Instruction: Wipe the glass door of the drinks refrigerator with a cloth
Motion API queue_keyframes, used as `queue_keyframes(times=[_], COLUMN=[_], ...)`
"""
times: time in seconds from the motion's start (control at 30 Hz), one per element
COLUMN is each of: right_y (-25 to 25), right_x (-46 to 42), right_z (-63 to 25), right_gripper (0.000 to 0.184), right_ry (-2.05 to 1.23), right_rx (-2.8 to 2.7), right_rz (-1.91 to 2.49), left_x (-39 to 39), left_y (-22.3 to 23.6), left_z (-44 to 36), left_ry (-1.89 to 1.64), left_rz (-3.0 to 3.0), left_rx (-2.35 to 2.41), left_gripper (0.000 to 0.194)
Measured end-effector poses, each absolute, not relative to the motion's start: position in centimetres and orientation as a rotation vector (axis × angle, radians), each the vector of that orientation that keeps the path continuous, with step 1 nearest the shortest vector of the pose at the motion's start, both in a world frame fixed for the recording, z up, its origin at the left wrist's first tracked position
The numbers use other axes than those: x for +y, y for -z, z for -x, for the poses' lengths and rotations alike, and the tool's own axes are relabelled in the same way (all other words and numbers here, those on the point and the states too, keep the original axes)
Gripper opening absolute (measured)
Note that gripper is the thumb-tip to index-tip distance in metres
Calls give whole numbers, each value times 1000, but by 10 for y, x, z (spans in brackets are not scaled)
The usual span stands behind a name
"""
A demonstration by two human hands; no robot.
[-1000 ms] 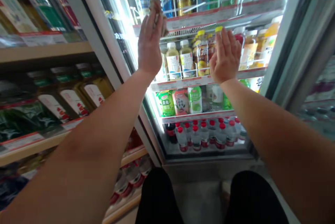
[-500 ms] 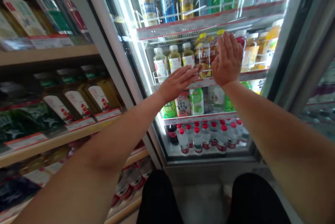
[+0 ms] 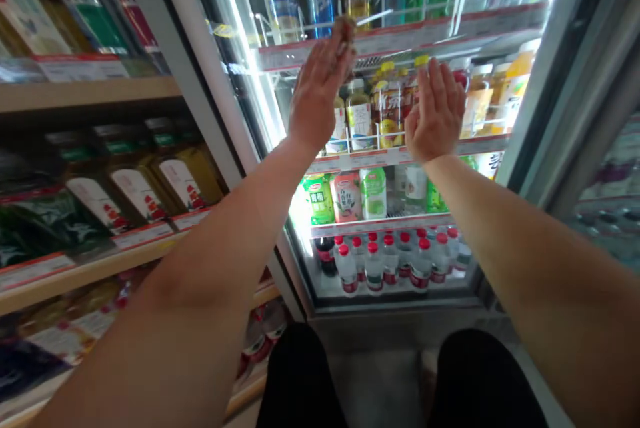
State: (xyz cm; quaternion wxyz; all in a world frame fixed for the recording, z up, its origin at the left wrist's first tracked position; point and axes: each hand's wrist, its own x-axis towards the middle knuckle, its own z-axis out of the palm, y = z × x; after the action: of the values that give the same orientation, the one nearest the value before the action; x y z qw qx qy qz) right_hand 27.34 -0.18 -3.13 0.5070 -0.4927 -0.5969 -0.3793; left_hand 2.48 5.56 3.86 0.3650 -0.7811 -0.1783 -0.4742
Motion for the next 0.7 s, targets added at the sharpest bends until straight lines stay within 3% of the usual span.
queue_keyframes(times=[0.1,0.23,0.47,0.6,0.7], right_y=[31,33,33,33,32], right_x=[-2,1,5,5,3], right_z=[-274,-273,-276,-275,-274], right_gripper=[72,70,73,70,70], right_ry=[935,946,986,954,928], right_rx=[-1432,-1403,-1409,-1390,-1421], right_rz=[1194,1161,1127,1116,1150], left_x=[45,24,58,37,16], left_y=[-12,17,-54,0,32], left_z=[-2,9,14,12,8], left_ry=[1170,850,1077,981,684], left_rz=[1960,2038,1926,1996,2137], left_rx=[-421,-289,-382,-356,-221], left_gripper=[54,53,52,53,49])
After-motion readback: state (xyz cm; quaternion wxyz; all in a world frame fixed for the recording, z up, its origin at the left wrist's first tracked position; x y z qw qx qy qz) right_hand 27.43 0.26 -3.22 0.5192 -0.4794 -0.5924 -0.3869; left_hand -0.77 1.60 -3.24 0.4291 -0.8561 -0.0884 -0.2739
